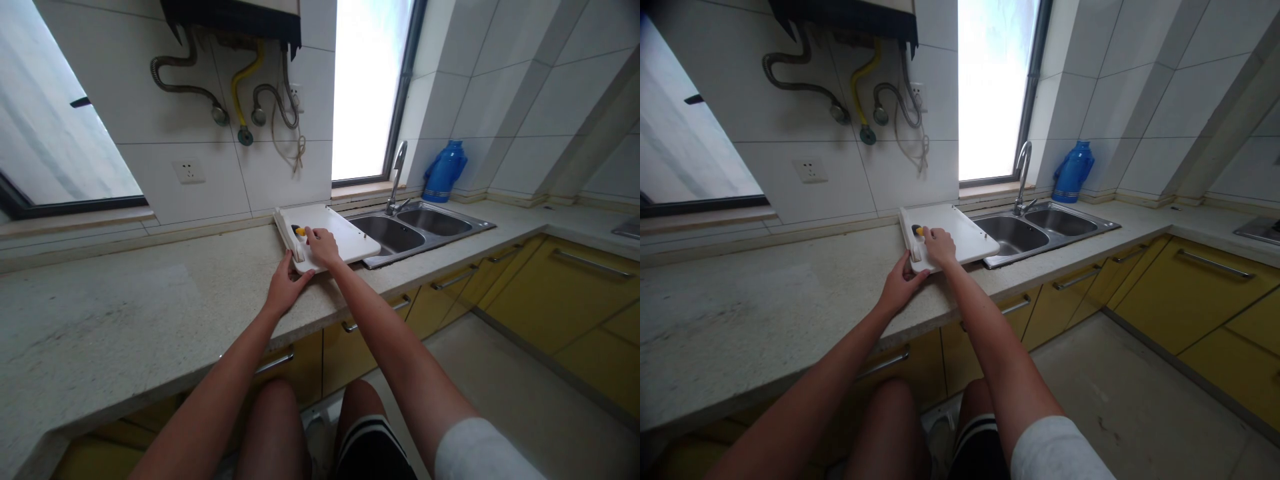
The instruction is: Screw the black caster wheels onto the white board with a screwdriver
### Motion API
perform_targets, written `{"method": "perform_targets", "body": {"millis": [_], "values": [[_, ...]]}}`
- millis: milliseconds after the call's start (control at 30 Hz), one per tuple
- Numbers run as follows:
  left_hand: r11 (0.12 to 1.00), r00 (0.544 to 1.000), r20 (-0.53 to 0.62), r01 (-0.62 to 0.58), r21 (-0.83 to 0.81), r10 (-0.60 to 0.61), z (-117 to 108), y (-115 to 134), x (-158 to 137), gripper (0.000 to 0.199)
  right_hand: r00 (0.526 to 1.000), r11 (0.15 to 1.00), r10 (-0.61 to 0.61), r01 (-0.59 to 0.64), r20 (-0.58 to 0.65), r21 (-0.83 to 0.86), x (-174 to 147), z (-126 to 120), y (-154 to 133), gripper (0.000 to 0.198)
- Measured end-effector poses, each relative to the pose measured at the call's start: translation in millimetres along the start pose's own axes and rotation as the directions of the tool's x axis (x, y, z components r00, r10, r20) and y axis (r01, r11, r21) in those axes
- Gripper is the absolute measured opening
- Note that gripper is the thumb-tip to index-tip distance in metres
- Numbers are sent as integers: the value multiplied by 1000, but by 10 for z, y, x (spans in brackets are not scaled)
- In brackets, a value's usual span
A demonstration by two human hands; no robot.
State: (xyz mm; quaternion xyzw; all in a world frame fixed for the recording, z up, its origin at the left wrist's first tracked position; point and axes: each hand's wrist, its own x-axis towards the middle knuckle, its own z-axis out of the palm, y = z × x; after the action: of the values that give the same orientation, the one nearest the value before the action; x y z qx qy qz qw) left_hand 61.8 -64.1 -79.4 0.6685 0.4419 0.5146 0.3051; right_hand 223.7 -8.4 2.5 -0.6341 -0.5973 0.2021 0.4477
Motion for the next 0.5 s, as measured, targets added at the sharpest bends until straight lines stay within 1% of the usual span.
{"method": "perform_targets", "body": {"millis": [100,200,267,333,400,433,500], "values": [[995,997,-28,-74,72,77,14,-72,15,96,1000,999,2,-2,-12,36,-27,-21,-24,38],[985,995,-25,-92,146,97,18,-118,25,93,999,995,10,-5,-48,98,-53,-44,-59,38],[981,995,-19,-95,168,100,18,-121,30,92,993,987,29,-10,-116,163,-99,-50,-96,37],[976,994,-19,-106,189,111,19,-97,31,90,977,968,53,1,-209,250,-214,-53,-132,37],[966,989,-28,-132,222,142,21,-46,18,86,950,936,80,33,-301,351,-447,-75,-140,39],[961,986,-38,-149,234,162,23,-11,1,85,934,913,99,52,-343,405,-620,-100,-122,43],[935,973,-72,-187,302,218,27,65,-55,82,903,857,154,80,-402,509,-1087,-182,-23,54]]}}
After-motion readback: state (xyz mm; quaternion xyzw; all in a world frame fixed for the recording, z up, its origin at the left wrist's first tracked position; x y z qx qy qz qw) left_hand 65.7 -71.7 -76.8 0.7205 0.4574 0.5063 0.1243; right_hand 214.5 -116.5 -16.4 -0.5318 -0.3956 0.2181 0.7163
